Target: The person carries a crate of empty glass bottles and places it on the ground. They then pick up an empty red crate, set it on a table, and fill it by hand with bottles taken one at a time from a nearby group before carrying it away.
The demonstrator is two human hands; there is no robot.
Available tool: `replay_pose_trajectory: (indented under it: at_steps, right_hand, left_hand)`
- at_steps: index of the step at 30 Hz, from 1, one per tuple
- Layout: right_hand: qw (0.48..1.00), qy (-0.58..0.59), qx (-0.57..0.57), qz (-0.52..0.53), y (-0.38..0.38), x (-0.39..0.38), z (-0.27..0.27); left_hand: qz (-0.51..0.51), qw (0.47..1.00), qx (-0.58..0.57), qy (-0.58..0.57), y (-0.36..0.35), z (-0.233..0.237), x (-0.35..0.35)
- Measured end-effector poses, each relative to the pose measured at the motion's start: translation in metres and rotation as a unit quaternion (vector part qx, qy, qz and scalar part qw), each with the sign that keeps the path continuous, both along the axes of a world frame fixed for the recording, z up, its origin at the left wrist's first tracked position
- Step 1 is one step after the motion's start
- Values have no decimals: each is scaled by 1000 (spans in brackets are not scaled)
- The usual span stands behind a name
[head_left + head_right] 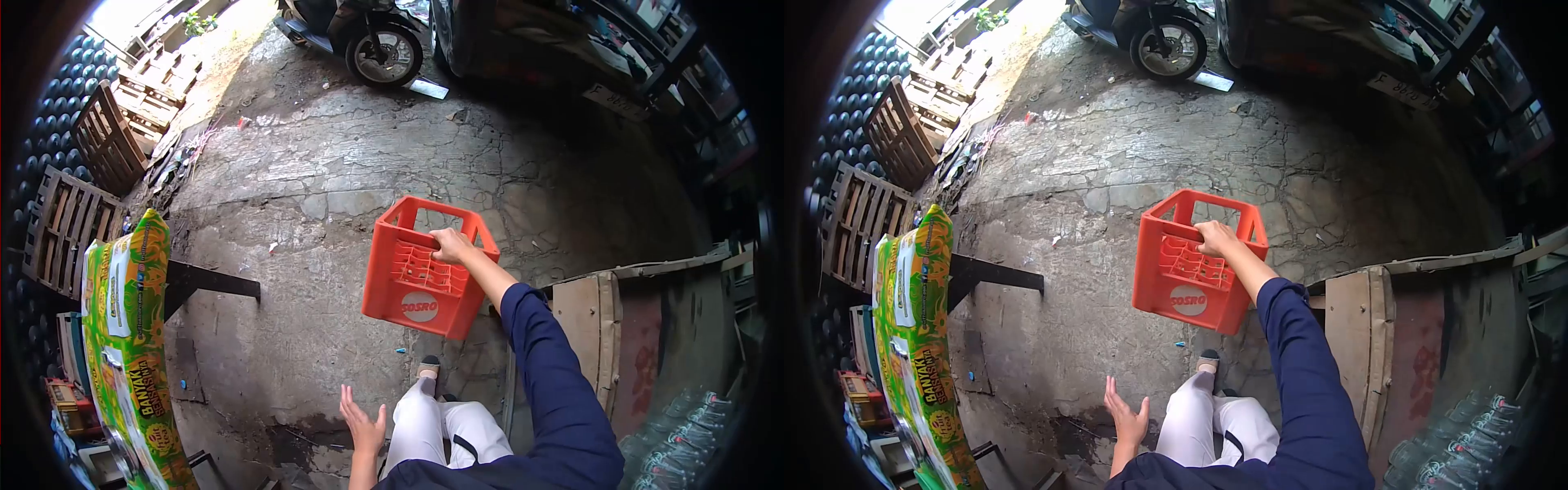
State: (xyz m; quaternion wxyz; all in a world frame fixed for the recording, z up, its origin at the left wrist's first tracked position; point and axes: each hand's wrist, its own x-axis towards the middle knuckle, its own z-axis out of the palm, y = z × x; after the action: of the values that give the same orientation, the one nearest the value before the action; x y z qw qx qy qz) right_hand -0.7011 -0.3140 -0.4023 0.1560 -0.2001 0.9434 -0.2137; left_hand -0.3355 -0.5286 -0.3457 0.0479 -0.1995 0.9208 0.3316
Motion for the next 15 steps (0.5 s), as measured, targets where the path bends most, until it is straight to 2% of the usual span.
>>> replay_pose_trajectory:
  at_steps: [1, 2, 6, 8, 11, 14, 15]
  right_hand:
    - [999, 45, -23, 9, -5, 0, 30]
    - [999, -1, -42, 7, -9, -4, 64]
    - [984, -140, -108, -35, -19, 3, 257]
    - [979, -102, -177, -24, -12, 15, 344]
    - [979, -45, -198, -30, 6, 60, 484]
    - [982, 42, -185, -21, 35, 126, 588]
    - [976, 106, -191, -11, 45, 146, 609]
  left_hand:
    - [-23, 1000, -8, 7, 6, 31, -10]
    - [-47, 999, -16, 18, 12, 63, -22]
    - [-132, 981, -85, 115, 25, 203, -59]
    - [-156, 967, -109, 172, 28, 270, -67]
    - [-192, 934, -116, 277, 40, 355, -76]
    - [-222, 920, -96, 307, 52, 400, -66]
    - [-238, 902, -130, 335, 55, 402, -62]
